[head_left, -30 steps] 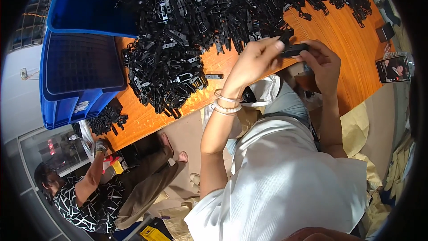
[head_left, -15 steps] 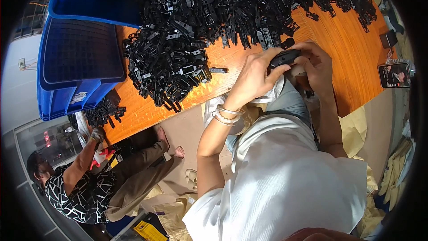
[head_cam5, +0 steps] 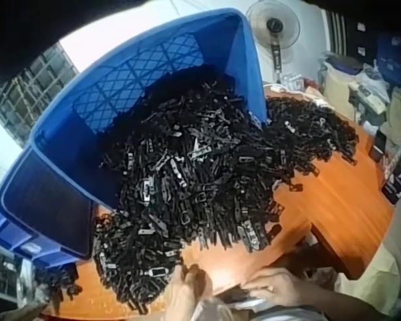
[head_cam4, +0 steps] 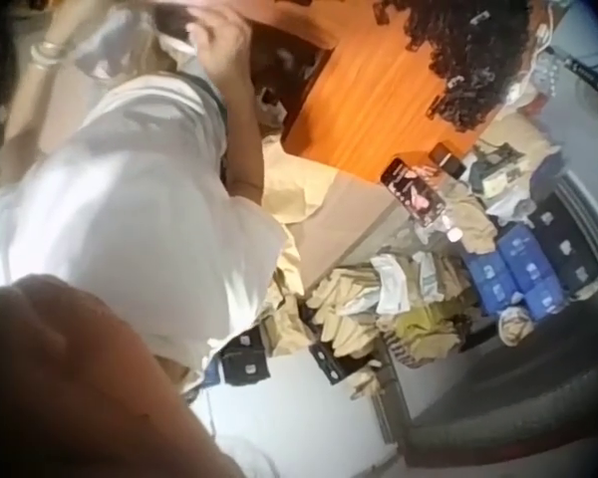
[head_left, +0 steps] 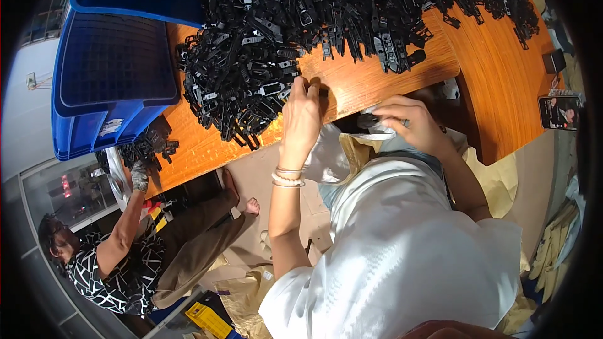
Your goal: Assembling small black plastic components at a manufacturing workstation.
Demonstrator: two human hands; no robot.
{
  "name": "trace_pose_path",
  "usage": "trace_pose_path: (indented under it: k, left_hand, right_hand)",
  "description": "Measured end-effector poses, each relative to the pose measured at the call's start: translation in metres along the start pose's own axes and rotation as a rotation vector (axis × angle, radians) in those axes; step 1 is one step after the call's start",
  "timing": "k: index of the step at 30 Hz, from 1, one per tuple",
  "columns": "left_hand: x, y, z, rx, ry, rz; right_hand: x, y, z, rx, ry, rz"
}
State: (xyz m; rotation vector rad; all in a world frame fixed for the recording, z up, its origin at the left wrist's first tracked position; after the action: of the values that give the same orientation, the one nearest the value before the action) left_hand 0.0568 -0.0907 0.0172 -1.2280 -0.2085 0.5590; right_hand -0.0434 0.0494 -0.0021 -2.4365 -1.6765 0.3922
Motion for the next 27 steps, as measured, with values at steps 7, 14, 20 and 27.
trace_pose_path:
  k: [7,14,20,27]
  left_hand:
    - [-0.010,0.000,0.003,0.103,0.100,0.018]
    - [-0.018,0.043,0.019,1.105,-0.350,-0.283]
    - [-0.029,0.053,0.044,1.464,-0.277,-0.197]
    - [-0.038,0.070,0.078,1.673,-0.206,-0.292]
  right_hand:
    - [0.006,-0.086,0.029,0.248,0.111,0.527]
    - [-0.019,-0.120,0.029,0.701,-0.240,0.587]
    - [-0.005,-0.129,0.035,0.952,-0.051,0.580]
    - [0.003,-0.089,-0.028,0.243,-0.213,0.387]
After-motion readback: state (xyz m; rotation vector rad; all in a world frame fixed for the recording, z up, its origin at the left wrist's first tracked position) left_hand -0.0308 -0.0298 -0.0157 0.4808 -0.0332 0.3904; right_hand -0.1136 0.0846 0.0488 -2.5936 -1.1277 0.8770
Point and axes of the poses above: each hand's wrist, its own x-axis away from the middle knuckle, its own y-axis out of the palm, z = x × y, the point moved 8 cm from there along -x, towards the middle knuckle, and after that the axes turned 2 degrees about -x, right-handed, at the moved point
